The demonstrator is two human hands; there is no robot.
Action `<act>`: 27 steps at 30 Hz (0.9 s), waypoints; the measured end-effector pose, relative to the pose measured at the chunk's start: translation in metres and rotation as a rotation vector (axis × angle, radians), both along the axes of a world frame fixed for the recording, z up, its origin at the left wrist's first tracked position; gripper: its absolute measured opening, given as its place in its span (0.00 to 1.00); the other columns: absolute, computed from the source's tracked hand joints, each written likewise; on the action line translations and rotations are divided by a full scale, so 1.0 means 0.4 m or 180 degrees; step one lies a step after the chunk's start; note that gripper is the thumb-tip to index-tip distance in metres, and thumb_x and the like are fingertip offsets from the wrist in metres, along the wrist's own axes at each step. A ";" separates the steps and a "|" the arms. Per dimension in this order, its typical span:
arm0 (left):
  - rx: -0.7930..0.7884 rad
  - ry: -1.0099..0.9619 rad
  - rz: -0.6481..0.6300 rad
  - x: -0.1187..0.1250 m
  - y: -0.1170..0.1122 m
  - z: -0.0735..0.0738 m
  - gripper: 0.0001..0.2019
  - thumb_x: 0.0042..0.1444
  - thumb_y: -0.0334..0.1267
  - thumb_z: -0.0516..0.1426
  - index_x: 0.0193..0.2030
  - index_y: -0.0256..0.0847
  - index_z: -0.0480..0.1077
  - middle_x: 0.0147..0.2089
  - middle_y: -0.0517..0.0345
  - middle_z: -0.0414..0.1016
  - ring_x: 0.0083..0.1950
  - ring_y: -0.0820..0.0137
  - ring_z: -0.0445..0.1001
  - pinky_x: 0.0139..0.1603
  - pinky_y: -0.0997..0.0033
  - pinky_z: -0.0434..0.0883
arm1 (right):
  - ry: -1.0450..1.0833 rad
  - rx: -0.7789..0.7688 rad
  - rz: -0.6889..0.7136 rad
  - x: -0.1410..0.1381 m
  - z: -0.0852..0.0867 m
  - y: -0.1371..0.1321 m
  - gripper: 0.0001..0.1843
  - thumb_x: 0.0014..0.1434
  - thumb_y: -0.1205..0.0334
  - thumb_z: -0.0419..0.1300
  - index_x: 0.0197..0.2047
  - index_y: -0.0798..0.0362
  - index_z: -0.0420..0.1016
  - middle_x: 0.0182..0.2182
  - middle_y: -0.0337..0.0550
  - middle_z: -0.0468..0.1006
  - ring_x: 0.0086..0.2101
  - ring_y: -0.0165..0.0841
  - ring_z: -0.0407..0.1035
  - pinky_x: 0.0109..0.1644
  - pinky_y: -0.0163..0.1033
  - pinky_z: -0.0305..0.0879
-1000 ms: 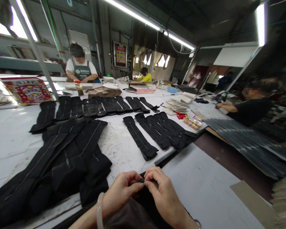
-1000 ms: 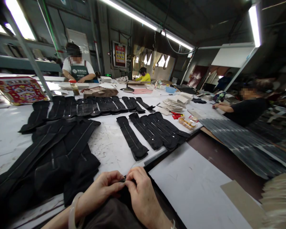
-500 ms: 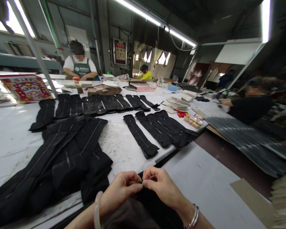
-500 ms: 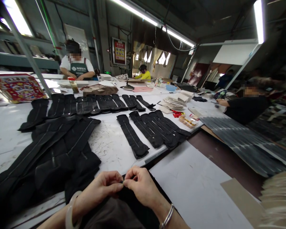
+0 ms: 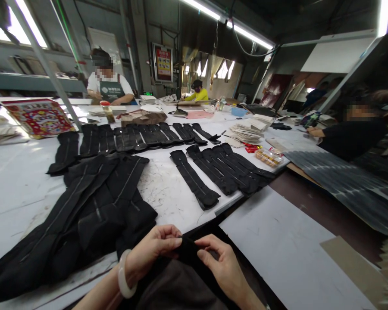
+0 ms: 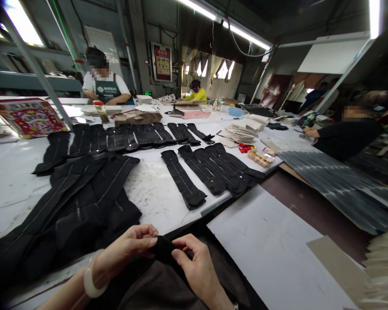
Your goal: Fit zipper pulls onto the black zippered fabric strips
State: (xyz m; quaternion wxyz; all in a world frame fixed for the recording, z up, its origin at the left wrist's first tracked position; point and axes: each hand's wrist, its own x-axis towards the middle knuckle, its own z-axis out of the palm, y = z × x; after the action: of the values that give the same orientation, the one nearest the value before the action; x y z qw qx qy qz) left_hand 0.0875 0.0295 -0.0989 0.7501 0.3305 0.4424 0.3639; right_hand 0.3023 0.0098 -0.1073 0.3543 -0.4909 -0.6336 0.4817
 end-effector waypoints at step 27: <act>0.2499 0.3119 -0.1566 -0.009 -0.014 0.030 0.06 0.51 0.33 0.60 0.37 0.45 0.74 0.39 0.58 0.80 0.39 0.64 0.77 0.41 0.70 0.67 | -0.0473 -0.0169 0.0020 -0.068 -0.037 -0.046 0.08 0.52 0.72 0.60 0.34 0.53 0.80 0.27 0.39 0.80 0.31 0.35 0.72 0.37 0.36 0.63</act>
State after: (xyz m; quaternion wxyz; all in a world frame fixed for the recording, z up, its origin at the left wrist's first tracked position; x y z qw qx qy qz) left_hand 0.0838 0.0238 -0.0867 0.3481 0.7966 0.4783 0.1242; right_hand 0.2752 -0.0086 -0.1221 0.2917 -0.5325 -0.6467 0.4617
